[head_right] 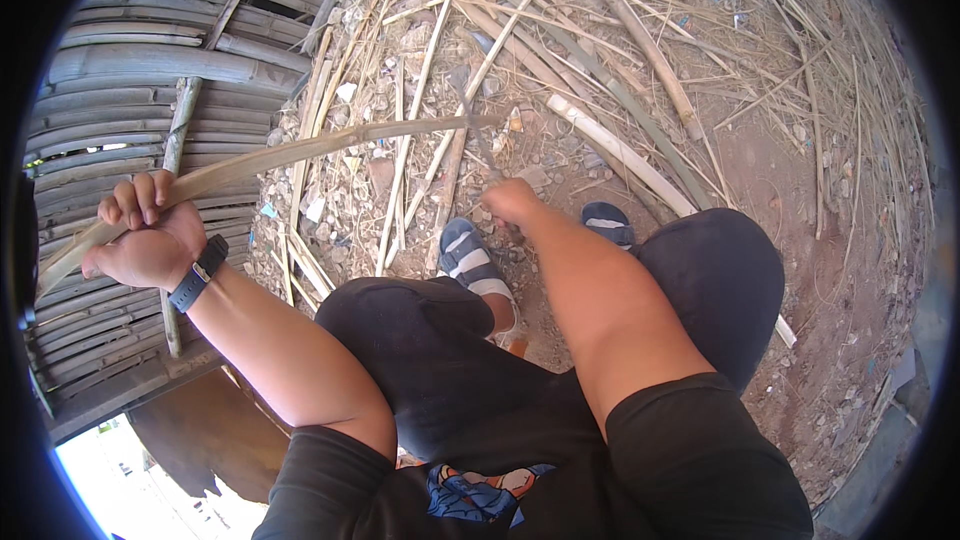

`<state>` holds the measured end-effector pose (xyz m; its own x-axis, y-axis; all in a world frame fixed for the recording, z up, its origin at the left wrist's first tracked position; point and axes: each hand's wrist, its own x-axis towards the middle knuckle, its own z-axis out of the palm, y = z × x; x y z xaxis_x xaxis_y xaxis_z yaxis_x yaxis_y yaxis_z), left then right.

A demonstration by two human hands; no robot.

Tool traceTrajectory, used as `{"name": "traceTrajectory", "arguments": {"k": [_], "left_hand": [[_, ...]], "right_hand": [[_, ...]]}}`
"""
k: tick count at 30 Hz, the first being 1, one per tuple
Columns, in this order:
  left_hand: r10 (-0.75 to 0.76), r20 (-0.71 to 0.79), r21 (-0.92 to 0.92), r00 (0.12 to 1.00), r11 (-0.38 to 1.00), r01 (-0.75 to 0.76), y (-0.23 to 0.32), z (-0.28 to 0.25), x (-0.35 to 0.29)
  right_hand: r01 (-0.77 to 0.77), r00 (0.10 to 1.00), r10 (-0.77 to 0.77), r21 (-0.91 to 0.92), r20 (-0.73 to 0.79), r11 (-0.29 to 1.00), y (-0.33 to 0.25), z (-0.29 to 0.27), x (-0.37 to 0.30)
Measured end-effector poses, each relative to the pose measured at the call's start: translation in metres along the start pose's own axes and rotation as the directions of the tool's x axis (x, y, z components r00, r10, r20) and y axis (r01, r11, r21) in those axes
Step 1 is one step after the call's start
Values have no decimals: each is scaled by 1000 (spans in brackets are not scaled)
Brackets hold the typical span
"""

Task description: The person uses a curved blade to shave and split a long piece of bamboo. They repeatedly scrape the surface to remove the outer layer and then split the bamboo into thinner strips.

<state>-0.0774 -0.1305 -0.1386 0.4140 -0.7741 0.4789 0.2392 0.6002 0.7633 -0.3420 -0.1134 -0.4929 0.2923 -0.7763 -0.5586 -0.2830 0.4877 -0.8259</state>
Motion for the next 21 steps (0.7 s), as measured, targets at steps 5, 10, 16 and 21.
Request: {"name": "traceTrajectory", "arguments": {"k": [5, 10, 16, 21], "left_hand": [[-18, 122, -73, 992, 997, 27, -8, 9, 2], [-45, 278, -126, 959, 988, 83, 2, -21, 0], [-45, 182, -118, 982, 991, 67, -9, -22, 11], [57, -121, -32, 991, 998, -61, -4, -78, 11]], "right_hand": [[-175, 985, 169, 311, 44, 934, 15, 2, 19], [242, 969, -245, 94, 26, 966, -89, 43, -22], [319, 944, -315, -25, 95, 947, -22, 43, 3], [317, 947, -303, -175, 105, 932, -56, 52, -17]]}}
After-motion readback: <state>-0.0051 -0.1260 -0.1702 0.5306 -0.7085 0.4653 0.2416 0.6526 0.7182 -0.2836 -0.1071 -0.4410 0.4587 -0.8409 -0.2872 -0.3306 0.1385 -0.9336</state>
